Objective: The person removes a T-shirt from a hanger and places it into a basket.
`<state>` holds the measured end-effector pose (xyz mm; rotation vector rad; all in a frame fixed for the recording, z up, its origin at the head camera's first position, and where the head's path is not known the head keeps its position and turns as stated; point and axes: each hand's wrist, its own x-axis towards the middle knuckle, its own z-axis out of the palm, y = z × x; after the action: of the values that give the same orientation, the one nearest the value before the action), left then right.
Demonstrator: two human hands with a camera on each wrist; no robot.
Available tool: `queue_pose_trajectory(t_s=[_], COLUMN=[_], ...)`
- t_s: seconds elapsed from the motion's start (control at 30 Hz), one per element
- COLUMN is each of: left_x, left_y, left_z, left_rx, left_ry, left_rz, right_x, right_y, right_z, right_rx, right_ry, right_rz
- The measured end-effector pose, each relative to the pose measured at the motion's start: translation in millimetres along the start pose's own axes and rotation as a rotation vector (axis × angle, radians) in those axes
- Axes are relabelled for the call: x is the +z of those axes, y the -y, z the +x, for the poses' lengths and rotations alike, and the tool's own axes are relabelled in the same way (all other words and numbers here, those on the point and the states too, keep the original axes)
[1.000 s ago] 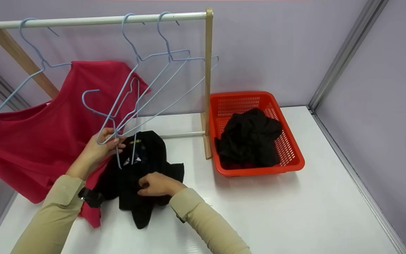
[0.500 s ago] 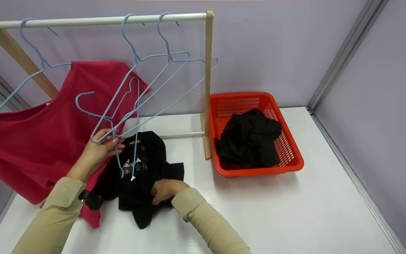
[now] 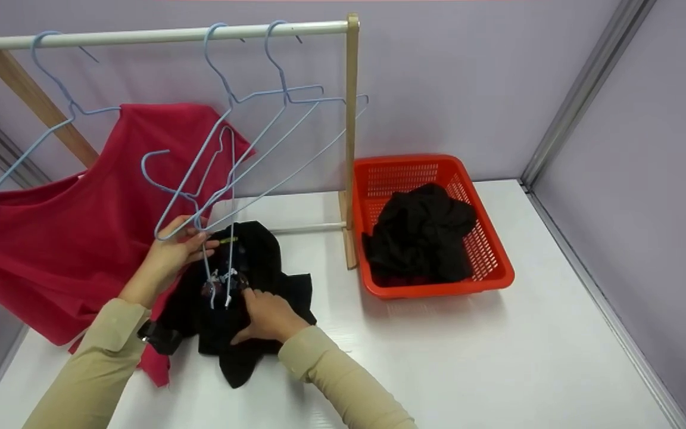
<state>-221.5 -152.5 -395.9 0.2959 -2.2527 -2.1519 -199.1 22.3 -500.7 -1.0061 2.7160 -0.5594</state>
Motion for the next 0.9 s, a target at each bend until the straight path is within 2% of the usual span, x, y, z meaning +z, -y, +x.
queue_pose_trajectory(t_s=[0.23, 0.3, 0.4, 0.47, 0.53, 0.7, 0.83, 0.9], left_x=[-0.7, -2.9, -7.1, -9.9, -12.8, -20.4, -26.5, -29.5], left_y=[-3.1, -5.5, -9.8, -11.8, -12.9, -12.7, -10.6, -10.1], left_z=[-0.6, -1.4, -3.0, -4.3, -5.4, -6.0, -7.1, -7.6], left_rx=[0.041, 0.037, 0.028, 0.034, 0.041, 0.048, 0.042, 0.048], left_ry=[-0.005, 0.002, 0.018, 0.017, 0.004, -0.029, -0.039, -0.04], left_rz=[-0.069, -0.076, -0.035, -0.015, -0.006, -0.008, 0.05, 0.103], right_x=[12.0, 15.1, 17.7, 17.4, 15.8, 13.1, 17.4, 20.8], right_y=[7.0, 7.6, 8.2, 8.7, 10.0, 16.1, 18.7, 17.9], right_z=[-5.9, -5.4, -0.9, 3.4, 8.4, 21.4, 27.1, 28.4], right_rx=[-0.077, -0.086, -0.066, -0.042, -0.015, 0.099, 0.179, 0.213], right_ry=[-0.016, -0.067, -0.161, -0.179, -0.152, 0.003, 0.12, 0.147], right_rz=[-0.138, -0.177, -0.219, -0.228, -0.232, -0.206, -0.125, -0.088])
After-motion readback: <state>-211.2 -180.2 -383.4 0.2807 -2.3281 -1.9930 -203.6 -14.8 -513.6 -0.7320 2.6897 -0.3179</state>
